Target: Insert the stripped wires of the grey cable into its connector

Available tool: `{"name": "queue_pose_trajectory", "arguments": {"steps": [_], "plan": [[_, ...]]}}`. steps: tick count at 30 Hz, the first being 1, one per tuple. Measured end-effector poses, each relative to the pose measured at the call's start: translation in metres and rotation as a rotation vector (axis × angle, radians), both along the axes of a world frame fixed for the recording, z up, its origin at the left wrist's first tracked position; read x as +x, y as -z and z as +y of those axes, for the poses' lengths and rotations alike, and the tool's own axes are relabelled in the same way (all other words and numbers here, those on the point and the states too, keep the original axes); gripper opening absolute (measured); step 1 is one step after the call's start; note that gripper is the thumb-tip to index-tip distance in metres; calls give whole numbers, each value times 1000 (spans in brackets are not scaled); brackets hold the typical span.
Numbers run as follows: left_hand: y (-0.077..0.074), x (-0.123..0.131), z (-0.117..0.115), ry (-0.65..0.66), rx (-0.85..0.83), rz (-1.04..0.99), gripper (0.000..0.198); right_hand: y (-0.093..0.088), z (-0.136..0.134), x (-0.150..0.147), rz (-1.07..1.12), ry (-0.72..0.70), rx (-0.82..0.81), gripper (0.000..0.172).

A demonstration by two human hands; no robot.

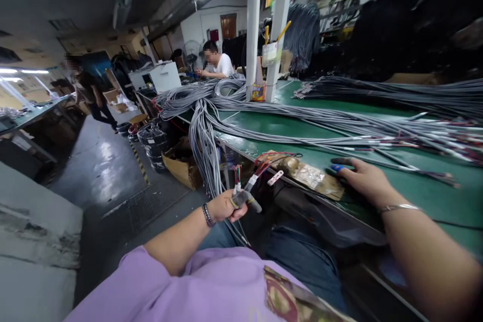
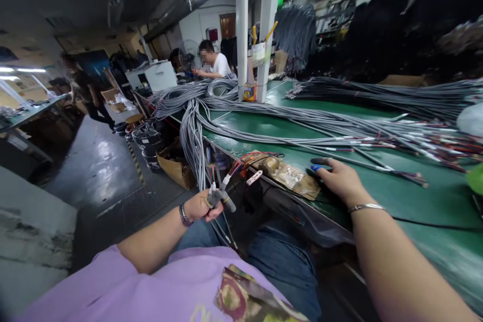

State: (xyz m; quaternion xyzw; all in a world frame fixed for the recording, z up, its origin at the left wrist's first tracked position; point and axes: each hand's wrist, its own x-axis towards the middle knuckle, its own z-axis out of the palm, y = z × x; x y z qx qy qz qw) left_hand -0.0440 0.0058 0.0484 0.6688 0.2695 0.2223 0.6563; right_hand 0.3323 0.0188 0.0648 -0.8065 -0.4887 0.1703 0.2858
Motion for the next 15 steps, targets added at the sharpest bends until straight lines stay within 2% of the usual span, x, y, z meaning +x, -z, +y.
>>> {"name": "queue_pose_trajectory", "arguments": {"steps": [3, 8, 10, 12, 15], "plan": [[9, 6, 1, -10, -88, -67, 70, -4, -6, -4, 91, -102, 63, 50], [31, 4, -6, -126, -99, -123, 63, -13, -10, -12, 226, -140, 77, 53], [39, -1, -11, -143, -100, -124, 58, -25, -14, -18, 160, -191, 33, 47], [44, -7, -16, -160, -87, -105, 54, -41, -27, -31, -10, -233, 16, 38], [48, -15, -23, -147, -44, -90, 52, -57, -64, -70, -115, -157, 216, 37]]}}
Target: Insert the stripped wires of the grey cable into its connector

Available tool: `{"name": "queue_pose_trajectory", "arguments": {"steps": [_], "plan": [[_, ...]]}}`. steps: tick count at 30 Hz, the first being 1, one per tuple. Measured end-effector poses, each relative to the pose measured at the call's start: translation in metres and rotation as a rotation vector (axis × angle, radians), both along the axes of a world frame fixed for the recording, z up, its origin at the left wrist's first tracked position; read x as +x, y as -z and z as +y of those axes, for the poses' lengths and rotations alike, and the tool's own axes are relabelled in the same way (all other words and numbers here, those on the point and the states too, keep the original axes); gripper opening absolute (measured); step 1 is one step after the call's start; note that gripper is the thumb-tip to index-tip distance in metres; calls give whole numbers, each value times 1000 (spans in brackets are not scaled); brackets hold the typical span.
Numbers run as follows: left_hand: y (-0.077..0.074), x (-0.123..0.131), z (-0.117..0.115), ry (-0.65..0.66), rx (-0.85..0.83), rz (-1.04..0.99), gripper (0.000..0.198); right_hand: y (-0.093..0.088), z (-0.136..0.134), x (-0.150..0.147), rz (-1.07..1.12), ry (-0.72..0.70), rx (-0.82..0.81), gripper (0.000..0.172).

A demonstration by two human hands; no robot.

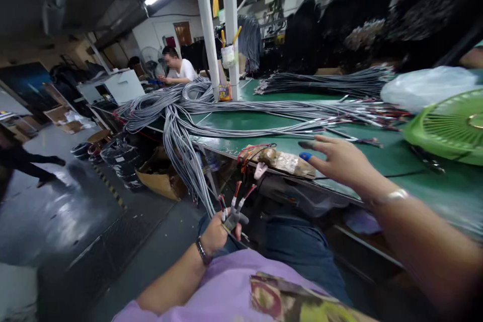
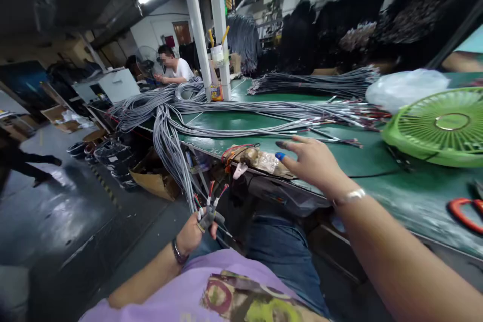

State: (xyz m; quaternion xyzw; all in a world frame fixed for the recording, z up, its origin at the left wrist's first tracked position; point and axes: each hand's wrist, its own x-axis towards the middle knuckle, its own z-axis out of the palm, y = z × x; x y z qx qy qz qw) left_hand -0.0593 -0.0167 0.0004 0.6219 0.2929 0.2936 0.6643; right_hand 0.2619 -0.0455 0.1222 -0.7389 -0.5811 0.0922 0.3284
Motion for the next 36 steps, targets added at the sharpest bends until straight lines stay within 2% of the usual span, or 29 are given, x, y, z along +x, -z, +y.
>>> {"name": "queue_pose_trajectory", "arguments": {"steps": [1, 2, 4, 6, 7, 9, 11, 13, 16, 21, 26, 29, 32, 34, 36], "plan": [[0, -2, -1, 16, 24, -3, 52, 1, -15, -17, 34, 36, 85, 38], [-1, -4, -3, 34, 52, -6, 53, 6, -29, -35, 104, 11, 137, 39], [-4, -5, -4, 74, 115, -10, 54, 28, -51, -71, 425, -184, 108, 49], [-6, -3, -5, 129, 165, 4, 56, 57, -59, -101, 667, -371, 22, 54], [-6, -1, -5, 155, 187, 15, 56, 70, -58, -114, 702, -423, 14, 53], [-3, 4, -4, 196, 231, 53, 53, 89, -52, -134, 673, -472, 55, 41], [0, 7, -3, 234, 259, 120, 50, 94, -42, -146, 612, -521, 93, 33], [1, 6, -1, 274, 264, 168, 49, 90, -35, -152, 560, -561, 119, 30], [-4, -2, 1, 262, 251, 127, 51, 82, -27, -150, 507, -572, 121, 30], [-22, -8, 9, 79, 152, 0, 52, 83, -14, -140, 487, -516, 68, 31], [-31, 10, 7, 161, 195, -7, 51, 80, -10, -137, 437, -534, 140, 31], [-25, 7, 2, 122, 198, -40, 50, 76, -18, -123, 449, -458, 147, 36], [-10, -16, 0, 80, 87, -55, 55, 75, -31, -100, 439, -236, 156, 38], [1, -38, 0, 71, -1, 99, 59, 75, -39, -83, 411, -107, 176, 35], [7, -60, 1, 84, -17, 362, 60, 76, -44, -70, 345, -62, 239, 32]]}}
